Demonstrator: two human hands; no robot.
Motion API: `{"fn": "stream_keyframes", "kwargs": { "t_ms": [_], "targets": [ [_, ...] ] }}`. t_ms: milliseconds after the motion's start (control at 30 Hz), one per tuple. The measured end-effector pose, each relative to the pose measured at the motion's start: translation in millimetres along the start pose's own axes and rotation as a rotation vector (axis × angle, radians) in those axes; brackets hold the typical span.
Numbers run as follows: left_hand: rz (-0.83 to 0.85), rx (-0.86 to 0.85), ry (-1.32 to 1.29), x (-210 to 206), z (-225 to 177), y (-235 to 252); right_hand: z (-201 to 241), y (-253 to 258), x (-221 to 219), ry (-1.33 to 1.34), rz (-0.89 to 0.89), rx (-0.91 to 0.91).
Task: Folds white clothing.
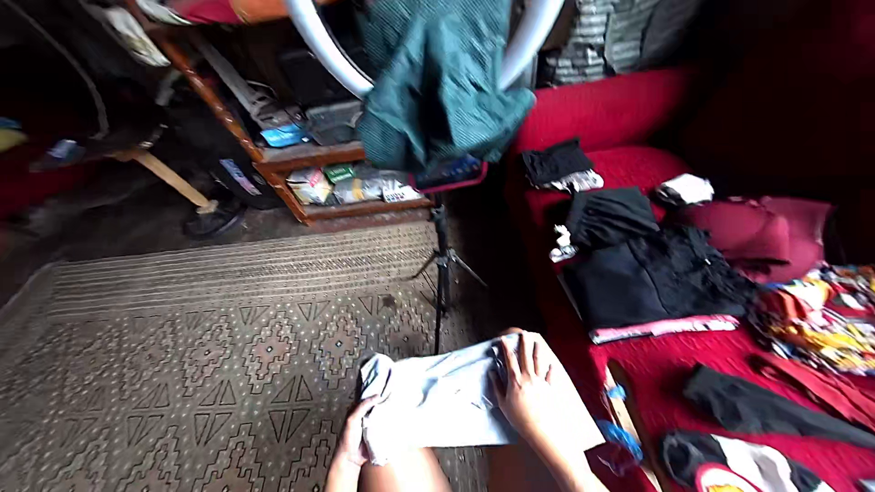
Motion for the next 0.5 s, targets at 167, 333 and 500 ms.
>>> {"fn": "stream_keyframes", "kwargs": {
  "t_ms": [167, 333, 500],
  "targets": [
    [0.052, -0.023, -0.104, 8.7, -0.5, 5.6, -3.1, 0.0, 4.4, 0.033, -0.027, 0.022],
    [0.022, 0.000, -0.101, 4.9, -3.8, 0.9, -2.7, -0.9, 4.7, 0.026, -0.064, 0.028],
    [0.021, 0.003, -0.105, 7.2, -1.6, 2.7, -2.2, 0.0, 0.3, 0.015, -0.061, 0.022]
  ]
}}
Point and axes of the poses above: each hand's wrist, its own y-axis towards the middle knuckle, its own x-axis out of the back of the hand, z = x × y, the point moved 7 cm from there along y, towards the middle knuckle, and after that the axes turned 5 degrees about -x, right-handed, at the moved point
